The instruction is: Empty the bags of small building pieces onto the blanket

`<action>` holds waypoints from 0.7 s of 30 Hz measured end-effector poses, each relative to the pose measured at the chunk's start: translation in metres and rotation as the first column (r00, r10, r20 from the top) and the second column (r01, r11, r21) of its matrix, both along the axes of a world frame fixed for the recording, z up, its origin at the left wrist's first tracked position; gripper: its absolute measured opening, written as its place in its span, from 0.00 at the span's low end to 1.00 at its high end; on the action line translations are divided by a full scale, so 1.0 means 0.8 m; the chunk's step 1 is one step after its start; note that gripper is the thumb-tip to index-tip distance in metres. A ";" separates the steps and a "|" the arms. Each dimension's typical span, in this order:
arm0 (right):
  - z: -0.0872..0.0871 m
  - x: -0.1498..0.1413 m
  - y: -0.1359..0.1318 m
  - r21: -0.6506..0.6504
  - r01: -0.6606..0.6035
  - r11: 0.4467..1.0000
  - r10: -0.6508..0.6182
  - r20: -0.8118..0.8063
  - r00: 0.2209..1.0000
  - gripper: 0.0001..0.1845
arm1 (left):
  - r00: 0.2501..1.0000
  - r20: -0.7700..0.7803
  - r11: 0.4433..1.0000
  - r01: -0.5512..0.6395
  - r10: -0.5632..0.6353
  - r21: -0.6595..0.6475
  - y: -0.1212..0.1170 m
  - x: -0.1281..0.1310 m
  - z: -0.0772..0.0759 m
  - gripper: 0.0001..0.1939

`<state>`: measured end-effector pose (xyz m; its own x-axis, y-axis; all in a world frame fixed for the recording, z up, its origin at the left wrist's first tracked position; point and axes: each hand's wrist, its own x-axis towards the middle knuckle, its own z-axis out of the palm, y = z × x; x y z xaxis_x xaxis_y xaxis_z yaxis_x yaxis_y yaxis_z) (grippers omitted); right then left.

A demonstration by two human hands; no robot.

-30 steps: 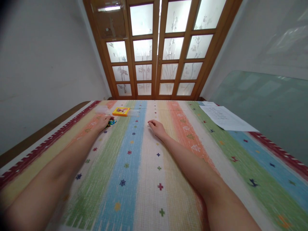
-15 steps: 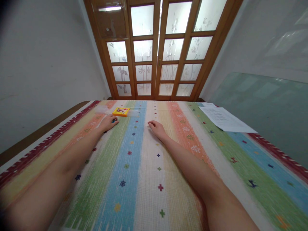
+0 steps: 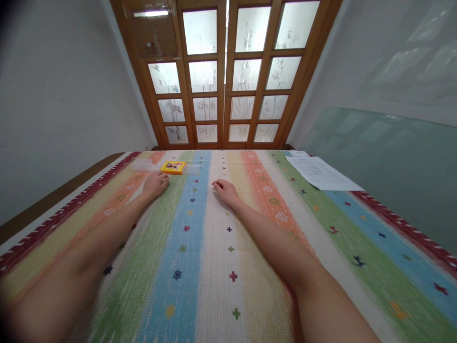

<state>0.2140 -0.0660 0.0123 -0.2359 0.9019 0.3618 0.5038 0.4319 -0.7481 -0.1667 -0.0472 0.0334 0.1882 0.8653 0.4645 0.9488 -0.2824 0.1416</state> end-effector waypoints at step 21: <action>-0.001 0.022 -0.059 0.040 -0.179 0.983 0.099 0.710 0.698 0.45 | 0.935 -0.096 0.853 0.265 -0.341 -0.450 -0.085 0.170 -0.013 0.45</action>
<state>0.2312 -0.1135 0.0114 -0.5773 0.8073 0.1227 0.7930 0.5901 -0.1516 -0.0307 -0.1151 0.0234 0.5144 0.8575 0.0049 0.8458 -0.5084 0.1617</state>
